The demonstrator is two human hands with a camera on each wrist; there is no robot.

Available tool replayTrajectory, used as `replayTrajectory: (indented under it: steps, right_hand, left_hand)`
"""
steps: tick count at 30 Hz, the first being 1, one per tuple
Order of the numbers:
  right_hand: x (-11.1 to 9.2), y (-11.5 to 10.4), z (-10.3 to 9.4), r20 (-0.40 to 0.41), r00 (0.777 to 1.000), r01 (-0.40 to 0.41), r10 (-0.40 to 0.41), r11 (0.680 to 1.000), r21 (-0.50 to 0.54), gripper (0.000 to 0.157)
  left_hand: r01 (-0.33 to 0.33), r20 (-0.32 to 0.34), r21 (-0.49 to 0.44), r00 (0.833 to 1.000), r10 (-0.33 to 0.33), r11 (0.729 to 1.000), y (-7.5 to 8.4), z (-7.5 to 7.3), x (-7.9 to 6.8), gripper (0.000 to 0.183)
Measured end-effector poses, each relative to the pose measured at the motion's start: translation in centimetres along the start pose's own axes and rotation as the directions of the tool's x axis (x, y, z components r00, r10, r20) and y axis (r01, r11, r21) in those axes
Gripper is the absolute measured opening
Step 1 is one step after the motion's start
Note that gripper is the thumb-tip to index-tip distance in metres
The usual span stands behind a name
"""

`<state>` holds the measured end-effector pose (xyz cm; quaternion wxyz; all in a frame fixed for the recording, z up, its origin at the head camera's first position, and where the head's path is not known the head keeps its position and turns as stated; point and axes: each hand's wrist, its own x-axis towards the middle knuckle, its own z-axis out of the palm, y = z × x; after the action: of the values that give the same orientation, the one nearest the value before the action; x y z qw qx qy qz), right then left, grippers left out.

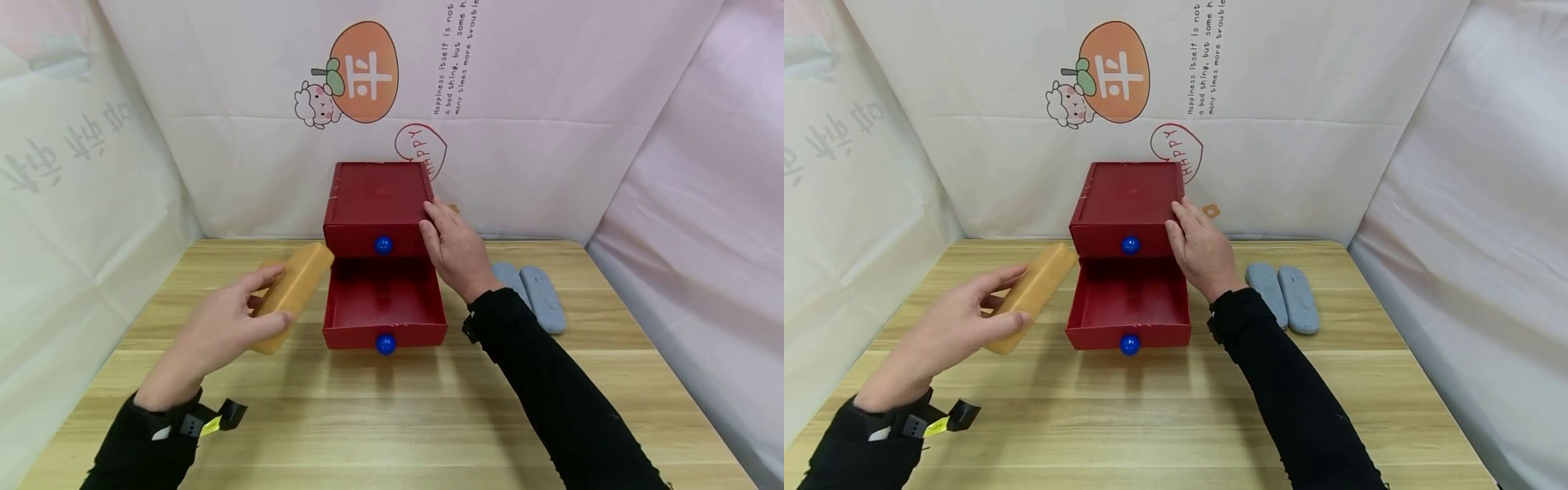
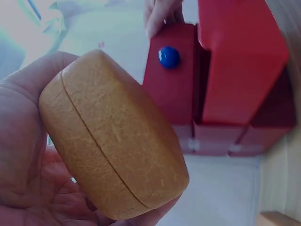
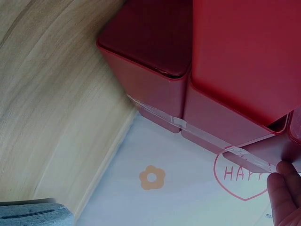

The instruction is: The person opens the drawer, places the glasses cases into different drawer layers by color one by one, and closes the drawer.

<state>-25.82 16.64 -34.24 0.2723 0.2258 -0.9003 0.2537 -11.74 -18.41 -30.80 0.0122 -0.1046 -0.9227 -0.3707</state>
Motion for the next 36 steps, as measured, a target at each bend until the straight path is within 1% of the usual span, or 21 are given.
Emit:
replayTrajectory:
  steps: [2,6,11,13,18,20,26,29,36]
  right_hand:
    - [0.0,0.0,0.0,0.001,1.0,0.0,0.0,1.0,0.0,0.061]
    - [0.0,0.0,-0.1,0.005,1.0,-0.001,0.001,1.0,0.004,0.061]
    - [0.0,-0.1,-0.1,0.015,1.0,-0.005,0.005,1.0,0.006,0.062]
    - [0.0,-0.1,-0.1,0.017,1.0,-0.008,0.008,1.0,0.002,0.062]
    - [0.0,-0.1,-0.2,0.018,1.0,-0.01,0.01,1.0,-0.003,0.062]
    - [0.0,0.0,-0.1,0.015,1.0,-0.006,0.006,1.0,-0.004,0.062]
    - [-0.1,0.1,0.0,0.002,1.0,0.004,-0.004,1.0,0.0,0.061]
    - [-0.1,0.1,0.0,0.002,1.0,0.006,-0.006,1.0,0.006,0.061]
    - [-0.2,0.1,0.0,-0.014,1.0,0.012,-0.011,1.0,0.015,0.061]
  left_hand:
    - [-0.029,0.024,0.025,0.999,0.029,0.999,0.9,0.2,0.3,0.069]
    - [-0.051,0.071,0.058,0.996,0.047,0.997,2.5,0.7,1.1,0.065]
    - [-0.082,0.122,0.078,0.99,0.072,0.994,3.9,1.3,2.2,0.062]
    - [-0.107,0.137,0.108,0.986,0.091,0.988,4.4,1.7,2.7,0.062]
    - [-0.132,0.186,0.19,0.978,0.096,0.973,5.6,2.6,4.0,0.062]
    - [-0.129,0.203,0.212,0.976,0.085,0.969,6.0,2.9,4.5,0.062]
    - [-0.126,0.236,0.255,0.97,0.065,0.959,6.8,4.1,5.9,0.06]
    - [-0.133,0.245,0.267,0.967,0.067,0.955,7.1,4.7,6.6,0.06]
    - [-0.193,0.254,0.308,0.96,0.116,0.932,7.5,6.2,7.9,0.056]
